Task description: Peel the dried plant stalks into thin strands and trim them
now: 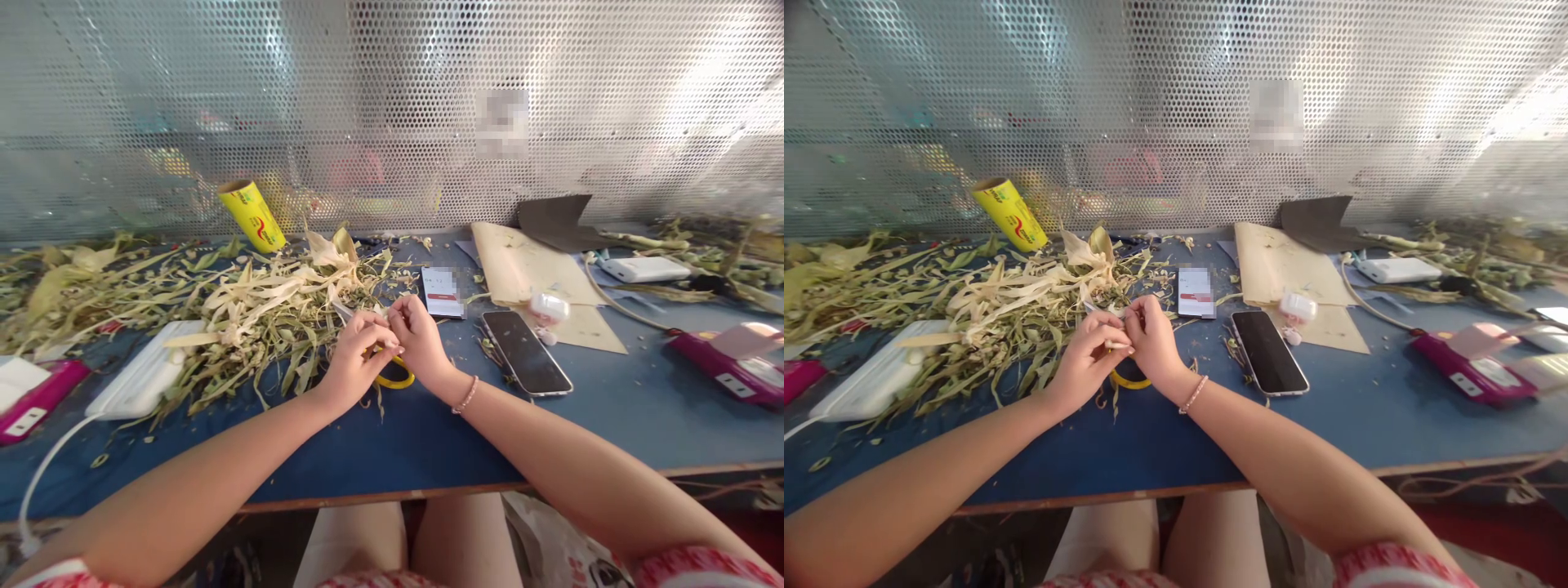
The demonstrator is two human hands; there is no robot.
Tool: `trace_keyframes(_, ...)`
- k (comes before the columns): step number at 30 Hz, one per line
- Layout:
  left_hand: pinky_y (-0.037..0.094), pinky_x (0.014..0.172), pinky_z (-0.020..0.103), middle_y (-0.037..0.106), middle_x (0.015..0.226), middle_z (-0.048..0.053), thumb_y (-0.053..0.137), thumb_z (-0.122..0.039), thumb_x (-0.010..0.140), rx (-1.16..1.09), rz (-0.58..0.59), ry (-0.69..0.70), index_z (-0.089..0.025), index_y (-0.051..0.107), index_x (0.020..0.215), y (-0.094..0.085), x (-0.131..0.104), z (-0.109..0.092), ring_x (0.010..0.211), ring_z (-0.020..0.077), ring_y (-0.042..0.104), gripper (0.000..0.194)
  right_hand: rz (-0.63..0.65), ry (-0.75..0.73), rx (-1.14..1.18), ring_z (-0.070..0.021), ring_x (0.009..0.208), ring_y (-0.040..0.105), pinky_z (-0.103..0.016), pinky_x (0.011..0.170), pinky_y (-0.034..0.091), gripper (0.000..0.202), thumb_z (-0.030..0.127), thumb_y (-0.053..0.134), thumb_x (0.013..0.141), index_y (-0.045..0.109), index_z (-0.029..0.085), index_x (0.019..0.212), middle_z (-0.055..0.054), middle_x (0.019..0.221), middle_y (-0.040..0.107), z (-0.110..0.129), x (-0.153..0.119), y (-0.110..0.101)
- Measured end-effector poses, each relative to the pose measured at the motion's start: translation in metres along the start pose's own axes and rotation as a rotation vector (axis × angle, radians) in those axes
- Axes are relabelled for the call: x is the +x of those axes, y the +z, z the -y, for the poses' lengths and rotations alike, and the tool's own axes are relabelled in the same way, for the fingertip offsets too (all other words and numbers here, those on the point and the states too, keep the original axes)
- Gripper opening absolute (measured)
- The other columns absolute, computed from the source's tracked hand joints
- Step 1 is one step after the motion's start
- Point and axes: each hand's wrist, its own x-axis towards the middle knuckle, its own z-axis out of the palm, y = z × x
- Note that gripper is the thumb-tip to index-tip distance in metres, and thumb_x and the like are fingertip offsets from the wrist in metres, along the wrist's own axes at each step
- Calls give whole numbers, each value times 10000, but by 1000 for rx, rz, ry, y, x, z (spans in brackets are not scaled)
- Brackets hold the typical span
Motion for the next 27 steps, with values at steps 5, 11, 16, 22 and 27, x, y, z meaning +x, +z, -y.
trace_keyframes(5,441,691,264,567,755,26,595,-334,746,-175,-104,-151,-193,581,679,-1,2,-9,745,146,550,157,22,-17,80,-91,534,414,-238,508,341,99,283,425,826,395,217,758,36,634,446,1,-3,0)
trace_keyframes(11,429,523,214,472,507,-53,597,-426,730,-351,-183,-423,-187,519,694,0,2,-11,439,69,441,253,65,44,293,-64,464,434,-219,455,378,202,410,433,835,472,213,844,28,692,528,4,-3,0)
trace_keyframes(16,382,440,188,313,379,-109,565,-415,758,-501,-179,-514,-188,504,686,2,2,-2,299,25,255,246,83,-69,158,-89,541,489,-239,522,418,229,390,469,826,572,196,759,6,668,543,3,-1,-6)
trace_keyframes(22,172,322,166,348,398,-88,589,-421,730,-545,-175,-548,-183,531,720,0,1,4,314,33,288,245,89,-197,-6,-136,703,560,-280,648,455,119,236,567,761,671,202,715,-33,726,618,3,1,-13)
trace_keyframes(27,172,311,163,368,413,-91,606,-384,719,-563,-176,-574,-181,524,707,0,3,2,302,19,259,219,116,-312,-115,-114,611,541,-236,523,426,92,192,578,743,669,203,749,-22,680,601,4,1,-16)
